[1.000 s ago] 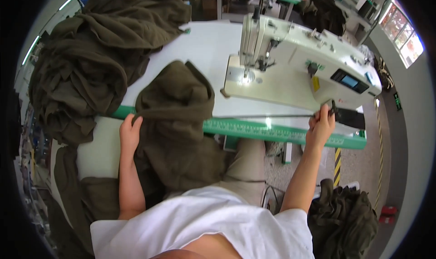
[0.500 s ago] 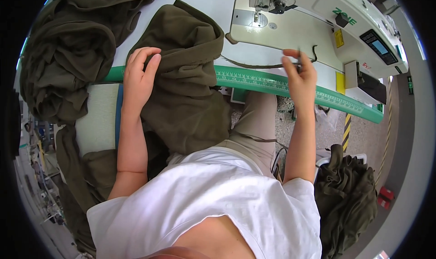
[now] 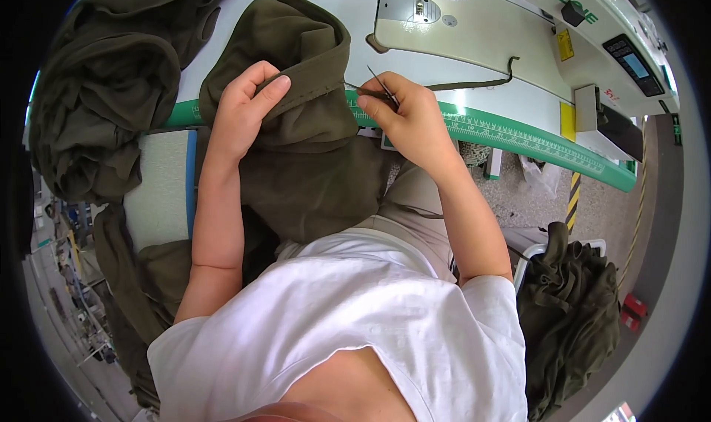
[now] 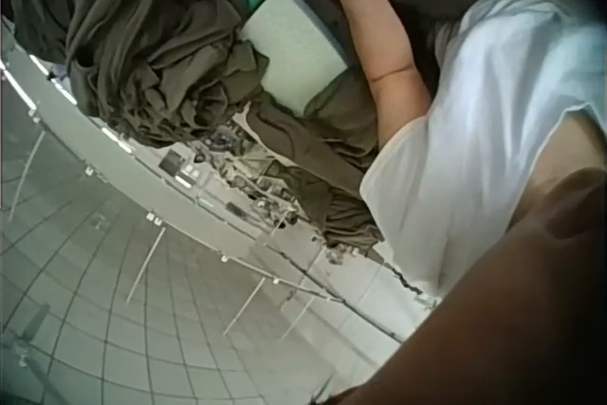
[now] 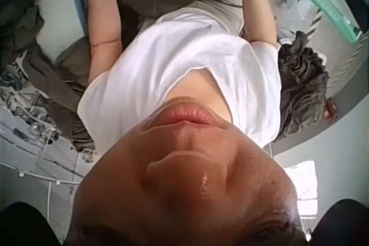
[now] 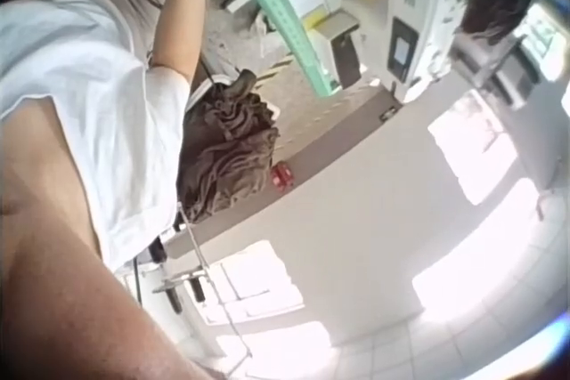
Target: Trimming excess threads from green garments using thread snips in a factory setting.
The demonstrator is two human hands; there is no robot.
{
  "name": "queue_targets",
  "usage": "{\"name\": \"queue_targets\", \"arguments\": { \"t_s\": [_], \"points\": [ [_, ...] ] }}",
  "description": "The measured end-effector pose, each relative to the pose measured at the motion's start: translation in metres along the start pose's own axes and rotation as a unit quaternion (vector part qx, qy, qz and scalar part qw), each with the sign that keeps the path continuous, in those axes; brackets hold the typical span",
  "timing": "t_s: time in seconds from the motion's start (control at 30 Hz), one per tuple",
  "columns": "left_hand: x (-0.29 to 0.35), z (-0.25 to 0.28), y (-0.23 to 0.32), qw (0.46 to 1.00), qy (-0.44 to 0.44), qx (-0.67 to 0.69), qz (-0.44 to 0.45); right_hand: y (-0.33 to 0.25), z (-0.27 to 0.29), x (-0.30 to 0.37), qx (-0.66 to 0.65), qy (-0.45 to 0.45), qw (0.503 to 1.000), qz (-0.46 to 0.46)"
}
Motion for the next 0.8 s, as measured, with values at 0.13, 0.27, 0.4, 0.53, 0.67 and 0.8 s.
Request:
{"name": "queue_targets", "arguments": {
  "t_s": [0.13, 0.27, 0.4, 0.53, 0.67, 0.8],
  "points": [
    [0.011, -0.002, 0.003, 0.993, -0.019, 0.120, 0.004, -0.021, 0.003, 0.010, -0.081, 0.008, 0.996, 0.022],
    [0.020, -0.009, 0.026, 0.995, -0.017, -0.015, -0.096, -0.038, -0.004, 0.018, -0.084, 0.009, 0.993, 0.085],
    [0.024, -0.017, 0.043, 0.971, -0.018, -0.154, -0.182, -0.045, -0.010, 0.023, -0.021, 0.030, 0.985, 0.169],
    [0.021, -0.031, 0.027, 0.997, -0.072, 0.001, -0.021, -0.045, -0.006, 0.027, -0.008, 0.029, 0.976, 0.214],
    [0.022, -0.041, 0.013, 0.955, -0.058, 0.285, 0.062, -0.027, 0.006, 0.029, -0.010, 0.058, 0.987, 0.151],
    [0.023, -0.048, 0.012, 0.949, -0.034, 0.310, 0.056, -0.013, 0.003, 0.028, 0.040, 0.065, 0.987, 0.140]
  ]
}}
Point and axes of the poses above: each hand's wrist, its own x-axis away from the middle knuckle, its own z-axis out of the back of the hand, y = z × x, the point moved 3 cm from there along -x, towards the middle knuckle, and after that the axes turned 1 degree about x, right-handed, at the moved point
